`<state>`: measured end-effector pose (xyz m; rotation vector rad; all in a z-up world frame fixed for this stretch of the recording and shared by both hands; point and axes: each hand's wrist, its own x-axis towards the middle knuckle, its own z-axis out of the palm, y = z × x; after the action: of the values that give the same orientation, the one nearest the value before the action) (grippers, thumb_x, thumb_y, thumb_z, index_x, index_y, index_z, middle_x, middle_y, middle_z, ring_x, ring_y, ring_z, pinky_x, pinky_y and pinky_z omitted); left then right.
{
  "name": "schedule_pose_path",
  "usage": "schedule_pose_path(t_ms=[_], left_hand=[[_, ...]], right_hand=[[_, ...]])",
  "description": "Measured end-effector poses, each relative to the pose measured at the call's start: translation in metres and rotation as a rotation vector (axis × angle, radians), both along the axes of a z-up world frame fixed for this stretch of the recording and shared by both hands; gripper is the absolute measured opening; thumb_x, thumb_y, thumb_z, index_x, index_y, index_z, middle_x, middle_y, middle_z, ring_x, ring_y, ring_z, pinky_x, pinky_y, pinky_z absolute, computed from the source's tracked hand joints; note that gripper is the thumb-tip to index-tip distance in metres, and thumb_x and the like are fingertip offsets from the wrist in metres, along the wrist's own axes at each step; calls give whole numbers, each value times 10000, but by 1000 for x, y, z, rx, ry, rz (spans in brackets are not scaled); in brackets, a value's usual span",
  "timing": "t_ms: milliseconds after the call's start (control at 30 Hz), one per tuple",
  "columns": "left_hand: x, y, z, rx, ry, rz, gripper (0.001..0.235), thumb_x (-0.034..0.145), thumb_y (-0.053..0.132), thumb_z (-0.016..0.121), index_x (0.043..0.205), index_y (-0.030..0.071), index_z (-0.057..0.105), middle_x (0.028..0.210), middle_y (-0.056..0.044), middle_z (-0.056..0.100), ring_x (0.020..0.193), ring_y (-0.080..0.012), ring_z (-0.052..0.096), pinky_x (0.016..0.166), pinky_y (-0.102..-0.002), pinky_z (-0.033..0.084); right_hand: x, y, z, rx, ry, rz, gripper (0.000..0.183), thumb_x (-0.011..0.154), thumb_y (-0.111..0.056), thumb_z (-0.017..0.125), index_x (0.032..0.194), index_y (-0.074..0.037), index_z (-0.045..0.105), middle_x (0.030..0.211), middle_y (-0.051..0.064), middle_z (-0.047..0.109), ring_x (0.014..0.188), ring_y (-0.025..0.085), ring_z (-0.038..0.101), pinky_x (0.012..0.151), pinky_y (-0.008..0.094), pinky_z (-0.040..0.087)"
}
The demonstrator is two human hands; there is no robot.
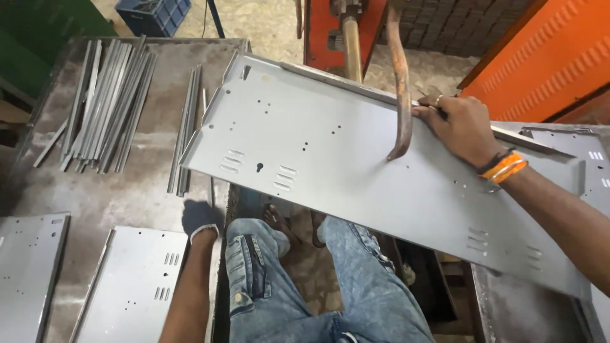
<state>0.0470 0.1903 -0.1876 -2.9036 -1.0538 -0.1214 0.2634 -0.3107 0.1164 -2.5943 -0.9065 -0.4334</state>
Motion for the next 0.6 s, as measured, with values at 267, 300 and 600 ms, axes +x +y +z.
schedule_pose_path(t_ms=[267,300,600], left_hand=[[-57,11,-21,-1310,-435,233,250,873,208,719,873,-40,745,784,-172,728,629,-237,688,566,-348,531],[-61,18,-22,-1624,-540,259,253,905,254,716,898,1,716,787,-120,689,585,-174,622,500,-311,468],[-130,5,155,-1072,-905,-23,280,1071,296,571,1227,116,718,823,91,599,680,-12,498,575,-210,425]], right_hand=[[16,2,4,-44,17,64,322,1031,-364,643,1123,-92,789,779,161,710,650,313,661,632,451,495],[15,6,8,-29,18,114,323,1026,-358,636,1147,-99,787,802,164,719,675,314,668,647,450,502],[49,20,-5,7,76,158,290,977,-308,682,969,-31,767,852,203,718,792,392,679,718,504,514]])
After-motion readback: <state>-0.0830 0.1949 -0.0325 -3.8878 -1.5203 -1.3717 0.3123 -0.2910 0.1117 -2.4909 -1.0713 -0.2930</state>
